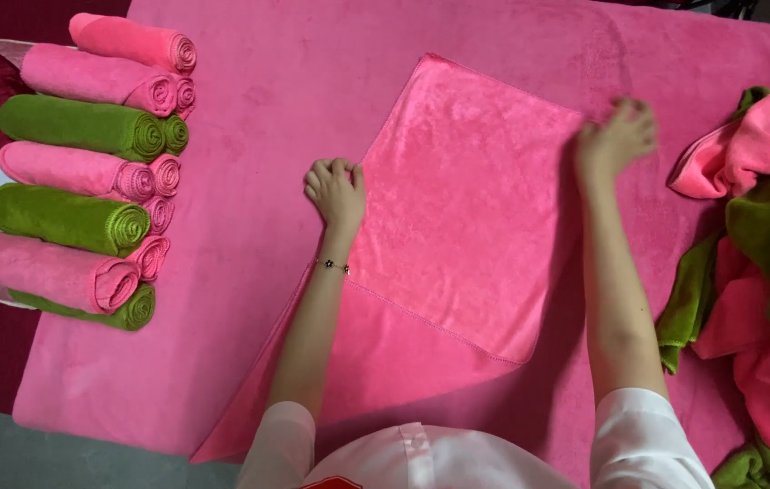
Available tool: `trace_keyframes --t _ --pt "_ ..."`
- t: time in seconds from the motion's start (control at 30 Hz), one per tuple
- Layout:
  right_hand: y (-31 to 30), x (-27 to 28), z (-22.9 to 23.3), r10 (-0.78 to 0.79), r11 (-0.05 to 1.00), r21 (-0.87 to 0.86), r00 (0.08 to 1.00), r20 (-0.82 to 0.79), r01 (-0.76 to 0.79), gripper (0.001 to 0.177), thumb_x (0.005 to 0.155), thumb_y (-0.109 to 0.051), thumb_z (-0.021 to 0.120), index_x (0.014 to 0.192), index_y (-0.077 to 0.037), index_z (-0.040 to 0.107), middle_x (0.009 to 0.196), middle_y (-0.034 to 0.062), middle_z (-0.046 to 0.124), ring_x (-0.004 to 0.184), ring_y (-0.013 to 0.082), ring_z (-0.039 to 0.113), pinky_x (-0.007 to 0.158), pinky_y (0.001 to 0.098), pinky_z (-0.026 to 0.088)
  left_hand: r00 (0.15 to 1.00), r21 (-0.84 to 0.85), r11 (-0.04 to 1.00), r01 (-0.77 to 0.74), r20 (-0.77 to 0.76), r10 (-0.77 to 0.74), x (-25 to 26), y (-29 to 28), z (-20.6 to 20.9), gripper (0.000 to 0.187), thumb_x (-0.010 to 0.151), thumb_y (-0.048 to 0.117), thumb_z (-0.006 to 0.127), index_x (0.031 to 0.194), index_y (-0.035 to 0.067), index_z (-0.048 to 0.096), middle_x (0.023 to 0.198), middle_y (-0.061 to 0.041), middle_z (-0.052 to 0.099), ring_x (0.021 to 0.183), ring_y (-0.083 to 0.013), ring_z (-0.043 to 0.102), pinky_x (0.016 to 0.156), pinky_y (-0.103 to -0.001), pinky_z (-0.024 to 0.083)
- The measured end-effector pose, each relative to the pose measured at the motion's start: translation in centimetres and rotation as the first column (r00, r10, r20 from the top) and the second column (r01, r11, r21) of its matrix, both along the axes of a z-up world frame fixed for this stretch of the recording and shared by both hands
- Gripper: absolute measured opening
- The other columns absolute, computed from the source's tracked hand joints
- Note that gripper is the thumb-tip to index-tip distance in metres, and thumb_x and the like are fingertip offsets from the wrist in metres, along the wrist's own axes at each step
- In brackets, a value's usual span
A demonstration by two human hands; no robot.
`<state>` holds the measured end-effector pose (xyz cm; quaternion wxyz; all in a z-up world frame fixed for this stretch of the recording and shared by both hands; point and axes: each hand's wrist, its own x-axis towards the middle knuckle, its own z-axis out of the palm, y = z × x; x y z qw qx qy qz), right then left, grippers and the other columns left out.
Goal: Folding and rolling a pink towel into a decorative rose shape on a massage table.
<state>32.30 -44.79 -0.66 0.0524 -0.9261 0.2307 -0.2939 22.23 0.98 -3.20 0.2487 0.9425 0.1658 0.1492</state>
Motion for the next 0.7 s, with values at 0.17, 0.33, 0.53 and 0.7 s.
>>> trace_keyframes --t 0.17,0.33,0.53,0.7 --pt "13.3 -1.2 6.6 0.636 0.771 0.213 0.729 -0.252 -0.600 0.036 0.113 -0.034 0.048 0.132 -0.013 0.070 0.149 0.0211 0.059 0.137 0.0416 0.049 0.110 0.0736 0.030 0.994 0.121 0.988 0.093 0.043 -0.099 4.7 -2.9 -0.2 0.042 0.099 0.058 0.062 0.104 0.018 0.076 0.114 -0.010 0.057 0.112 -0.0353 0.049 0.094 -0.053 0.041" --pt "14.6 -1.0 2.5 0.625 0.779 0.348 0.695 -0.355 -0.523 0.062 0.108 -0.057 0.039 0.155 -0.020 0.049 0.168 0.0208 0.031 0.156 0.0409 0.022 0.119 0.0720 0.010 0.992 0.150 0.986 0.070 0.094 -0.085 10.7 -4.7 -1.2 0.035 0.094 0.055 0.067 0.094 0.021 0.076 0.110 -0.007 0.057 0.110 -0.0340 0.049 0.092 -0.051 0.041" --pt "9.6 -6.2 5.6 0.624 0.776 0.391 0.690 -0.367 -0.494 0.069 0.106 -0.060 0.038 0.164 -0.021 0.039 0.173 0.0192 0.014 0.159 0.0418 0.005 0.118 0.0765 -0.002 0.976 0.282 0.952 0.117 0.145 -0.163 16.9 -6.1 -1.6 0.040 0.094 0.063 0.065 0.084 0.025 0.073 0.103 -0.005 0.057 0.103 -0.0309 0.050 0.090 -0.047 0.042" --pt "2.7 -8.5 5.0 0.453 0.868 0.389 0.813 -0.367 -0.308 0.065 0.110 -0.054 0.036 0.163 -0.017 0.039 0.174 0.0207 0.009 0.159 0.0419 0.003 0.118 0.0771 -0.006 0.973 0.331 0.935 0.129 0.138 -0.183 22.4 -7.6 -2.6 0.038 0.089 0.062 0.072 0.083 0.024 0.073 0.102 -0.006 0.058 0.102 -0.0299 0.051 0.088 -0.046 0.043"
